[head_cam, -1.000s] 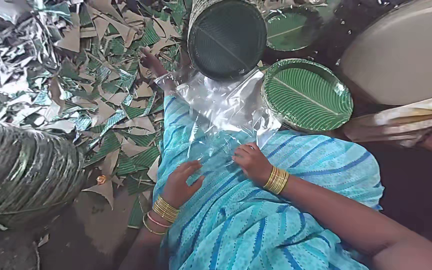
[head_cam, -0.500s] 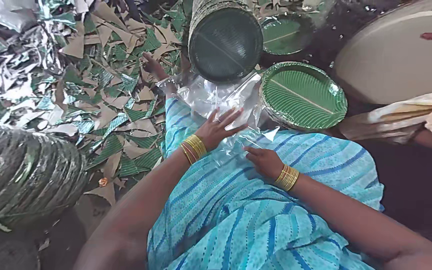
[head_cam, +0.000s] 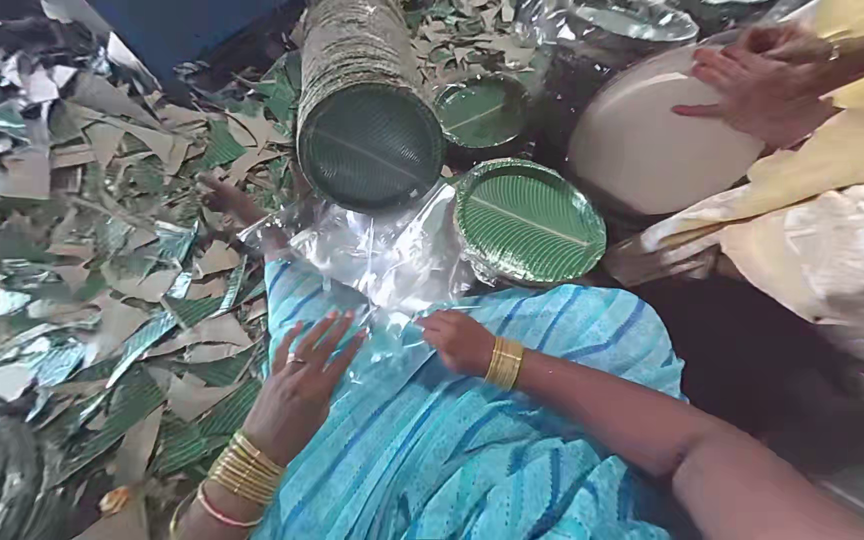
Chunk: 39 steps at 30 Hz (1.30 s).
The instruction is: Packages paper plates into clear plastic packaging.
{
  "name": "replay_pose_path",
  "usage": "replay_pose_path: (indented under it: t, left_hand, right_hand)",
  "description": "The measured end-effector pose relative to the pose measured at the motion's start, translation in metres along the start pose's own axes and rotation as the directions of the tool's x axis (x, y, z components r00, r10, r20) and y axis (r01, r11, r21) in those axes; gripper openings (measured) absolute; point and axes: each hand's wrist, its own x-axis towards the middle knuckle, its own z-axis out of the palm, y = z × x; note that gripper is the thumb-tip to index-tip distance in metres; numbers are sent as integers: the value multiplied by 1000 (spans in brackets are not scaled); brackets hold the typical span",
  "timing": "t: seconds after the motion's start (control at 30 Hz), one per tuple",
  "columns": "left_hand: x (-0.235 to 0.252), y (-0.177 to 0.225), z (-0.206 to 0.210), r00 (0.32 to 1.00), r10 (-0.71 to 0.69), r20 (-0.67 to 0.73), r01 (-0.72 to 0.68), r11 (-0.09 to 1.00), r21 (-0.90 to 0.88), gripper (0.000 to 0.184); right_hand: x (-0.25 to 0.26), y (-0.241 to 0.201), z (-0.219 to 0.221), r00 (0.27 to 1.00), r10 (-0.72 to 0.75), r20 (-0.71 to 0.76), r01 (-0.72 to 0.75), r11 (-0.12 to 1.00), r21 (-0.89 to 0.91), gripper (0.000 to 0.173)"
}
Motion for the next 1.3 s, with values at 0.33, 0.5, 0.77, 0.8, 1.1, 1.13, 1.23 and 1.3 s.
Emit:
replay_pose_path:
  t: [0.33,0.5,0.77,0.8,1.1,1.13,1.23,1.3]
  left_hand:
    - [139,-25,91,719,400,568,-309,916,-254,77]
    - [99,-50,118,931,340,134,-308,927,-213,22]
    - [59,-8,78,973,206,103,-128,855,-502,84]
    - [64,1,75,989,143,34,-93,788,-609,104]
    - [138,-15,15,897,442,26,-311,671,-673,34]
    - [138,-24,12,890,448,86,-297,712,-636,30]
    - [129,-57,-2,916,346,202,-216,851,-478,16]
    - [115,-77,-30,969,197,150,-127,915,-383,21]
  right_hand:
    - [-38,4,-2,984,70,166,-66,997,-33,31]
    - [-23,13,-9,999,18,41,-17,999,-32,21]
    - [10,-14,-25,999,-29,-13,32,969,243,4]
    - [10,-16,-33,999,-31,-13,33,960,277,3]
    - [24,-31,-105,962,-199,188,146,954,261,3]
    - [28,-33,-107,956,-210,206,160,958,236,7]
    - [40,-31,-112,966,-204,158,190,977,101,11]
    - [54,-21,-118,983,-175,50,177,983,-45,16]
